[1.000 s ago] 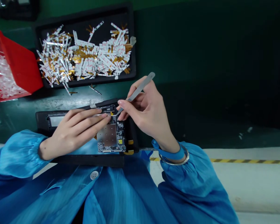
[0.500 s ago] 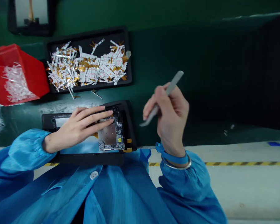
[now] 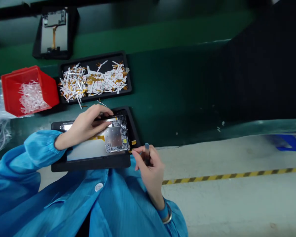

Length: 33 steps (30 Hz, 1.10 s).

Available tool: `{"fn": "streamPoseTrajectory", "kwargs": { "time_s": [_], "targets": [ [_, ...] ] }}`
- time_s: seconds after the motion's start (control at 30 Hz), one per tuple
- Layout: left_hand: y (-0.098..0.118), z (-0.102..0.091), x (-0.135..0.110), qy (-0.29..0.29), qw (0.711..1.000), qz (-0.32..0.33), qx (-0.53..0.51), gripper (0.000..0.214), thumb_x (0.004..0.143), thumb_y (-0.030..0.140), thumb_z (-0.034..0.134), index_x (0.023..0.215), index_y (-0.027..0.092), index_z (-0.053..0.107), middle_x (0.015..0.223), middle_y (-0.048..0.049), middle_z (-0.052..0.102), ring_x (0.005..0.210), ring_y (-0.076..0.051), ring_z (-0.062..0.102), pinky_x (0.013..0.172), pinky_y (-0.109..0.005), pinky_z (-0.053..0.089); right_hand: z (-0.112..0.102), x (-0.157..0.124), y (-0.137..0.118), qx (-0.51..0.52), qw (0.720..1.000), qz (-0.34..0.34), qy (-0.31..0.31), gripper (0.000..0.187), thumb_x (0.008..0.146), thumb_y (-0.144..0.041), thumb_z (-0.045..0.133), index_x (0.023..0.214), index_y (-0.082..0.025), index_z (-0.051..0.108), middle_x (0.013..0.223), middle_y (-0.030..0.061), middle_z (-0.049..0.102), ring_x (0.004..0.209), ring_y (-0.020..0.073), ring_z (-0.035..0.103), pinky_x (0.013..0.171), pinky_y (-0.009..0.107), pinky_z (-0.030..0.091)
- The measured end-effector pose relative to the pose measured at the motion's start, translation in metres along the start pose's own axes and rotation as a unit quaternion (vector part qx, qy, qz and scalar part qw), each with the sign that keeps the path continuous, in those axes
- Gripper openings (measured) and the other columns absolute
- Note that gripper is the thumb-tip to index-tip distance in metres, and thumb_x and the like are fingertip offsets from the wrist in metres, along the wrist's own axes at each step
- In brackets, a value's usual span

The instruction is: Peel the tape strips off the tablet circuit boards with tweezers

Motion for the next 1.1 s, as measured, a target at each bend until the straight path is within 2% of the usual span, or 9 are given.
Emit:
{"fn": "streamPoseTrajectory", "kwargs": {
  "time_s": [0.2, 0.3, 0.43, 0.53, 0.63, 0.8, 0.9, 1.0, 1.1],
  "targets": [
    [-0.008, 0.005, 0.021, 0.008, 1.0, -0.008, -0.011, 0.019, 0.092, 0.013, 0.059, 0.109, 0.015, 0.052, 0.083, 0.0017, 0.065, 0.072, -0.01, 0.06, 0.066, -0.02, 0.049, 0.001, -0.002, 0.005, 0.051, 0.998, -0.009, 0.034, 0.015, 0.083, -0.034, 0.072, 0.085, -0.026, 0.059, 0.059, -0.0053, 0.056, 0.045, 0.014, 0.053, 0.048, 0.032, 0.044],
    [-0.006, 0.006, 0.019, 0.015, 0.999, -0.004, 0.03, 0.011, 0.096, 0.016, 0.053, 0.106, 0.013, 0.056, 0.087, -0.0037, 0.062, 0.079, -0.015, 0.057, 0.072, -0.027, 0.049, 0.0, -0.005, 0.01, 0.031, 0.999, 0.008, 0.039, 0.018, 0.083, -0.036, 0.072, 0.088, -0.025, 0.059, 0.052, -0.0064, 0.053, 0.044, 0.014, 0.051, 0.048, 0.031, 0.043],
    [0.003, 0.011, 0.015, 0.006, 0.995, 0.027, 0.098, 0.021, 0.099, 0.015, 0.042, 0.107, 0.008, 0.06, 0.093, -0.0113, 0.061, 0.084, -0.022, 0.054, 0.078, -0.037, 0.048, -0.003, -0.006, 0.009, -0.009, 0.998, -0.018, 0.064, 0.019, 0.081, -0.038, 0.072, 0.088, -0.022, 0.065, 0.062, -0.0047, 0.052, 0.048, 0.0101, 0.047, 0.047, 0.027, 0.041],
    [0.012, 0.015, 0.016, -0.007, 0.989, 0.079, 0.128, 0.026, 0.097, 0.008, 0.038, 0.116, 0.008, 0.057, 0.101, -0.0118, 0.061, 0.086, -0.022, 0.053, 0.078, -0.036, 0.049, -0.004, -0.005, 0.008, -0.015, 0.996, -0.044, 0.073, 0.017, 0.082, -0.036, 0.071, 0.088, -0.02, 0.067, 0.065, -0.0038, 0.053, 0.052, 0.0088, 0.047, 0.048, 0.024, 0.04],
    [0.014, 0.017, 0.021, -0.017, 0.991, 0.11, 0.08, 0.03, 0.095, 0.004, 0.037, 0.119, 0.01, 0.054, 0.108, -0.0108, 0.062, 0.092, -0.021, 0.054, 0.082, -0.034, 0.05, -0.001, -0.006, 0.004, -0.037, 0.994, -0.071, 0.071, 0.013, 0.085, -0.033, 0.068, 0.087, -0.019, 0.067, 0.071, -0.0018, 0.059, 0.058, 0.0092, 0.053, 0.054, 0.024, 0.045],
    [0.01, 0.012, 0.024, 0.001, 0.998, 0.057, 0.014, 0.024, 0.097, 0.007, 0.039, 0.115, 0.013, 0.055, 0.104, -0.005, 0.065, 0.094, -0.017, 0.057, 0.083, -0.029, 0.049, -0.004, -0.011, 0.001, -0.051, 0.991, -0.078, 0.1, 0.015, 0.084, -0.031, 0.07, 0.082, -0.019, 0.061, 0.063, -0.0049, 0.057, 0.047, 0.006, 0.047, 0.044, 0.02, 0.038],
    [0.025, 0.01, 0.015, 0.01, 0.997, 0.066, 0.039, 0.019, 0.098, 0.015, 0.048, 0.117, 0.013, 0.052, 0.107, -0.0075, 0.063, 0.095, -0.019, 0.056, 0.082, -0.032, 0.048, -0.004, -0.014, -0.001, -0.076, 0.987, -0.096, 0.102, 0.011, 0.085, -0.027, 0.07, 0.087, -0.019, 0.063, 0.065, -0.0049, 0.058, 0.045, 0.005, 0.045, 0.041, 0.019, 0.037],
    [0.05, 0.025, 0.005, -0.052, 0.988, 0.125, 0.069, 0.029, 0.096, 0.035, 0.057, 0.114, 0.013, 0.052, 0.106, -0.011, 0.059, 0.094, -0.025, 0.052, 0.078, -0.037, 0.045, -0.001, -0.016, -0.007, -0.098, 0.977, -0.16, 0.101, 0.002, 0.088, -0.02, 0.066, 0.088, -0.019, 0.064, 0.07, -0.0033, 0.061, 0.052, 0.0064, 0.052, 0.046, 0.019, 0.043],
    [0.06, 0.043, -0.001, -0.129, 0.982, 0.133, 0.048, 0.026, 0.094, 0.036, 0.06, 0.105, 0.014, 0.052, 0.102, -0.0105, 0.058, 0.09, -0.024, 0.05, 0.074, -0.035, 0.04, 0.002, -0.018, -0.009, -0.108, 0.964, -0.215, 0.114, 0.005, 0.088, -0.015, 0.064, 0.087, -0.02, 0.064, 0.072, -0.0022, 0.061, 0.057, 0.0085, 0.056, 0.052, 0.021, 0.048]
  ]
}}
Point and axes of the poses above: each hand's wrist, its own x-axis towards the middle knuckle, its own z-axis out of the palm, y = z × x, the point moved 8 cm from there along x, towards the middle knuckle
